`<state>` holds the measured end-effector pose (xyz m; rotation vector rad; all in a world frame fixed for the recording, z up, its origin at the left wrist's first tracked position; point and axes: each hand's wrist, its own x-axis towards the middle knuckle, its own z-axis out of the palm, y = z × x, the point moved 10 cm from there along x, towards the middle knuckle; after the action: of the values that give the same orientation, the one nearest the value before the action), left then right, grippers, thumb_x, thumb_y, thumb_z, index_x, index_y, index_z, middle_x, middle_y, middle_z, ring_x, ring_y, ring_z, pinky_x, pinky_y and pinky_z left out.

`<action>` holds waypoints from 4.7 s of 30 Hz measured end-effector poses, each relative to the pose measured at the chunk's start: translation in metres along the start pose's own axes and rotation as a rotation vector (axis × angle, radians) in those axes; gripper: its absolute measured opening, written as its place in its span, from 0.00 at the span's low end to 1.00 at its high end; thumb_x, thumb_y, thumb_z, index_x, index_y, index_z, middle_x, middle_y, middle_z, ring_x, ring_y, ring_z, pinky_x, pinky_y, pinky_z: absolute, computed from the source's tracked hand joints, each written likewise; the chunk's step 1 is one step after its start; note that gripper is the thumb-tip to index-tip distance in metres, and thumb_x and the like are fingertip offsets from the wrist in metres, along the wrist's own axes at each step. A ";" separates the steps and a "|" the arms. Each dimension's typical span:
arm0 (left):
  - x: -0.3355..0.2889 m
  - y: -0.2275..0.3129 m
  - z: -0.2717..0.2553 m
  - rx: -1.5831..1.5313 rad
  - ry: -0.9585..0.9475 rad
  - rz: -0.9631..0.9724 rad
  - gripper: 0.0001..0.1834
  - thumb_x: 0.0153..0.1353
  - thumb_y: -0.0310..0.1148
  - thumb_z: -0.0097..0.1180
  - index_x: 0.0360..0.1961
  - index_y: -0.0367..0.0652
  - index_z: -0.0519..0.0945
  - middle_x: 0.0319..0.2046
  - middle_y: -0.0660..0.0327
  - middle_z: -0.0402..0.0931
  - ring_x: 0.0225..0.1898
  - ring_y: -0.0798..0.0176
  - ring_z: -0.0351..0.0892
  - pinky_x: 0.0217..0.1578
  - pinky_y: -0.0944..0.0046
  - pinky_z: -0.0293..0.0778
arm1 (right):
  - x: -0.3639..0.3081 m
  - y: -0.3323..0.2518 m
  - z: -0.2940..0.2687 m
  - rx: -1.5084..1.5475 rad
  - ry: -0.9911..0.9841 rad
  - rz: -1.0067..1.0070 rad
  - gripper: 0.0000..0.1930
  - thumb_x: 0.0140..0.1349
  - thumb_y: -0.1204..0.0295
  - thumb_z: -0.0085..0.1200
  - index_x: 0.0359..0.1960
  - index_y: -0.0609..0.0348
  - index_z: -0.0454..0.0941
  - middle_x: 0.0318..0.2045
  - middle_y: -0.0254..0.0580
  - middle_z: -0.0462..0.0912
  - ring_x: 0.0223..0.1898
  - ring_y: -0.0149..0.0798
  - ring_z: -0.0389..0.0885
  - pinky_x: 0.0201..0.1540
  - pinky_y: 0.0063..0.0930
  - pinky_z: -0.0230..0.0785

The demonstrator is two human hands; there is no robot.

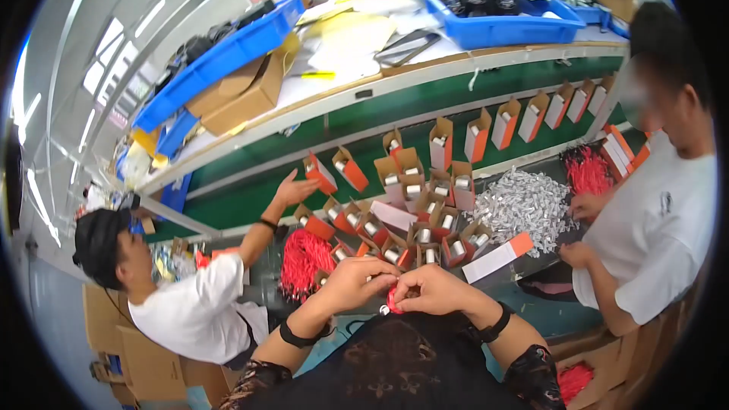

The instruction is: The person picks up a red lanyard and a small white component, joins them together, and places the assembly into a small orange box. They then close the box and set it aside on the workbench.

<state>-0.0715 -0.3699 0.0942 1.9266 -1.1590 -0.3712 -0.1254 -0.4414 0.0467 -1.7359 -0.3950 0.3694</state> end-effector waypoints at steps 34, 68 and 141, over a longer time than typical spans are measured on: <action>-0.030 -0.089 0.054 -1.200 0.305 -0.701 0.15 0.71 0.31 0.43 0.57 0.41 0.71 0.41 0.66 0.78 0.39 0.73 0.76 0.37 0.70 0.73 | 0.026 -0.061 -0.030 -1.069 0.701 -0.360 0.15 0.49 0.72 0.56 0.40 0.60 0.79 0.27 0.36 0.72 0.29 0.39 0.76 0.29 0.32 0.68; -0.138 -0.154 0.003 -0.816 0.839 -0.901 0.18 0.64 0.31 0.54 0.53 0.35 0.73 0.48 0.57 0.77 0.44 0.66 0.78 0.45 0.67 0.73 | 0.153 0.222 -0.399 -1.272 0.522 0.739 0.11 0.59 0.71 0.49 0.37 0.56 0.84 0.38 0.54 0.84 0.40 0.49 0.85 0.40 0.40 0.78; -0.196 -0.477 -0.119 0.789 0.479 -1.064 0.11 0.61 0.37 0.52 0.40 0.47 0.83 0.43 0.52 0.73 0.49 0.49 0.74 0.43 0.51 0.76 | -0.190 0.162 -0.073 0.452 1.287 0.566 0.12 0.69 0.67 0.49 0.48 0.60 0.74 0.29 0.35 0.81 0.21 0.24 0.73 0.23 0.15 0.64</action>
<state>0.1774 -0.0400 -0.2359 2.9959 0.1860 0.0580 -0.2518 -0.6219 -0.0922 -1.2819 1.0395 -0.2925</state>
